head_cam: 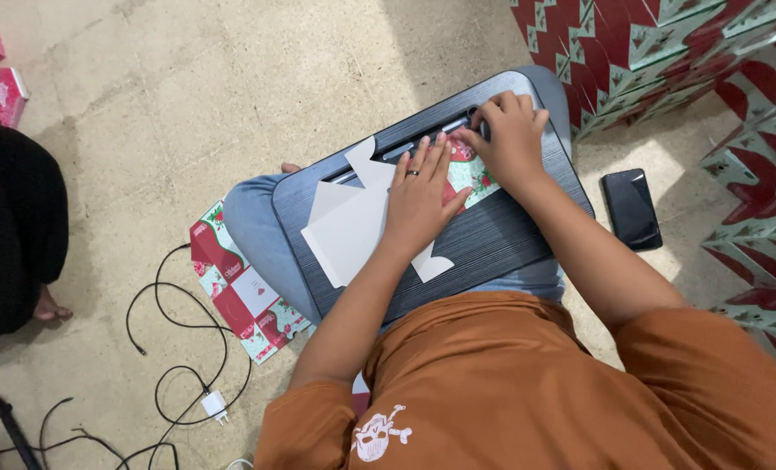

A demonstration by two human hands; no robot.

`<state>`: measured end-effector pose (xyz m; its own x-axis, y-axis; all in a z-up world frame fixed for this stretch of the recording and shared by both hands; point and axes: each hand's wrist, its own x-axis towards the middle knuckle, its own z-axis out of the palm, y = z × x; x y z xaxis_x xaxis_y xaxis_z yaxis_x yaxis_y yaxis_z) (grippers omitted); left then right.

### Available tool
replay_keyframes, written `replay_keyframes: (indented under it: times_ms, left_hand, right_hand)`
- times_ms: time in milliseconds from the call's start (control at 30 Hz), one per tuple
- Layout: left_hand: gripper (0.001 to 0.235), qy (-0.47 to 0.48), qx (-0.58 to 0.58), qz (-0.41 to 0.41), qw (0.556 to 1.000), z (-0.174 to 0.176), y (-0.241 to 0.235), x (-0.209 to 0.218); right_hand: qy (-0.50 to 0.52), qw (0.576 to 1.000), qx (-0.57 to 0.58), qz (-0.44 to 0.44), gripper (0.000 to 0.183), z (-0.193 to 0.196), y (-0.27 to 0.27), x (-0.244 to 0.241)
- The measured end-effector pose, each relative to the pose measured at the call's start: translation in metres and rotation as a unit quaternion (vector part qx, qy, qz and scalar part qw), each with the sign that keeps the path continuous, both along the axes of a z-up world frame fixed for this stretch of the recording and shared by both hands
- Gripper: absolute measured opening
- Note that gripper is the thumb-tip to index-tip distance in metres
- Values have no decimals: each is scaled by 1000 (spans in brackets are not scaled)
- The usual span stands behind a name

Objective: The person folds cardboard pieces into small decorative boxes by hand, using a small black lap desk as a flat surface.

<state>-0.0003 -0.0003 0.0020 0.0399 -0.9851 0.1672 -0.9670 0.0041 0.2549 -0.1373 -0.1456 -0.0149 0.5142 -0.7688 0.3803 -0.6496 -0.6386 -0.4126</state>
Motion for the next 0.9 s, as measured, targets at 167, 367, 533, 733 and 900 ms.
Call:
replay_keyframes:
  times_ms: [167, 367, 533, 733, 900]
  left_hand:
    - [80, 8, 1, -1, 1000, -3, 1, 2]
    - [80, -6, -25, -9, 1000, -13, -5, 3]
    - [79, -15, -39, -10, 999, -10, -2, 4]
    - [79, 11, -33, -9, 999, -5, -1, 2]
    - [79, -2, -6, -7, 1000, -3, -1, 1]
  right_hand:
    - [21, 1000, 18, 3, 29, 10, 43, -45]
    - [15, 1000, 24, -2, 26, 11, 43, -51]
    - [13, 1000, -13, -8, 27, 0, 5, -8]
    - [-12, 1000, -3, 7, 32, 4, 5, -7]
    - [33, 999, 29, -2, 25, 15, 48, -51]
